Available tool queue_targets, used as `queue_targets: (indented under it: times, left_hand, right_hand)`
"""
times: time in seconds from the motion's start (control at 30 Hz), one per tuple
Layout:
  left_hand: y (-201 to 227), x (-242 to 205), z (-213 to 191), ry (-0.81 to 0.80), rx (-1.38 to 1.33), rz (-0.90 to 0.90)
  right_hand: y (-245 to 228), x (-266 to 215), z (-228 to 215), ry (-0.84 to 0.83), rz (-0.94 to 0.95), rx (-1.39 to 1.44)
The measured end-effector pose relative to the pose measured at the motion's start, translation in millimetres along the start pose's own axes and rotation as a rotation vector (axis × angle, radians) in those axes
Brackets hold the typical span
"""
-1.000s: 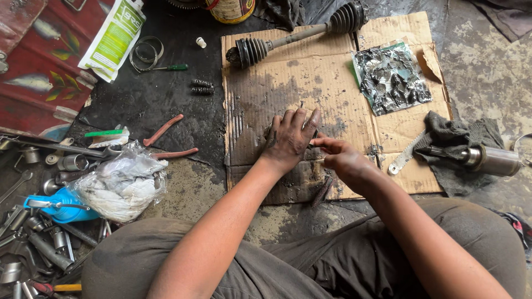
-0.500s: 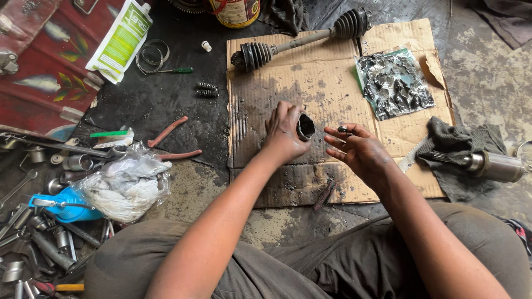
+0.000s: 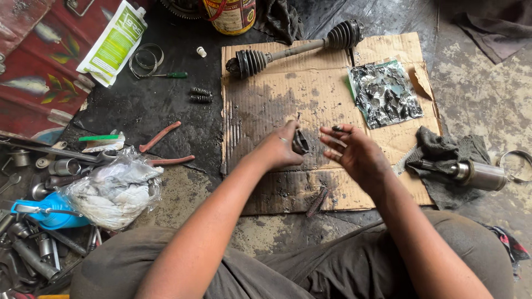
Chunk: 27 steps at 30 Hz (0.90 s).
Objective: The person cleans and reassembles a vehicle CV axle joint with a cloth and by hand while sitting on the floor.
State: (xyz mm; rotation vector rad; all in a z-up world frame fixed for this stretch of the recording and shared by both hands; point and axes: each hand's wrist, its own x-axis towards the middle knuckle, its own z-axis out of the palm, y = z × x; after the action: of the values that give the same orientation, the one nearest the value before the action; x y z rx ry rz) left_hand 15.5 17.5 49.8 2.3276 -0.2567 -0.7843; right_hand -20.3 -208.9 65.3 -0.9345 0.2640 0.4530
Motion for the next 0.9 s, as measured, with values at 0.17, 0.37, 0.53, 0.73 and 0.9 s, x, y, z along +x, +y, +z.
queue_targets:
  times: [0.17,0.37,0.53,0.73,0.9]
  left_hand:
    - [-16,12,31,0.3,0.223,0.224]
    - [-18,11,29,0.399,0.348,0.298]
    - [-20,9,30,0.349,0.337,0.261]
    - [-14,9,29,0.308,0.314,0.215]
    - [-12,9,25,0.329,0.295,0.229]
  right_hand:
    - [-52,-20,-3,0.291,-0.468,-1.097]
    - [-119,-26,-41,0.557,-0.312,-1.701]
    - [-108,28,-82,0.485,-0.005,-1.932]
    - [-76,68,-111,0.521,0.058,-1.93]
    - [-77,77,-119,0.541,0.161,-1.942]
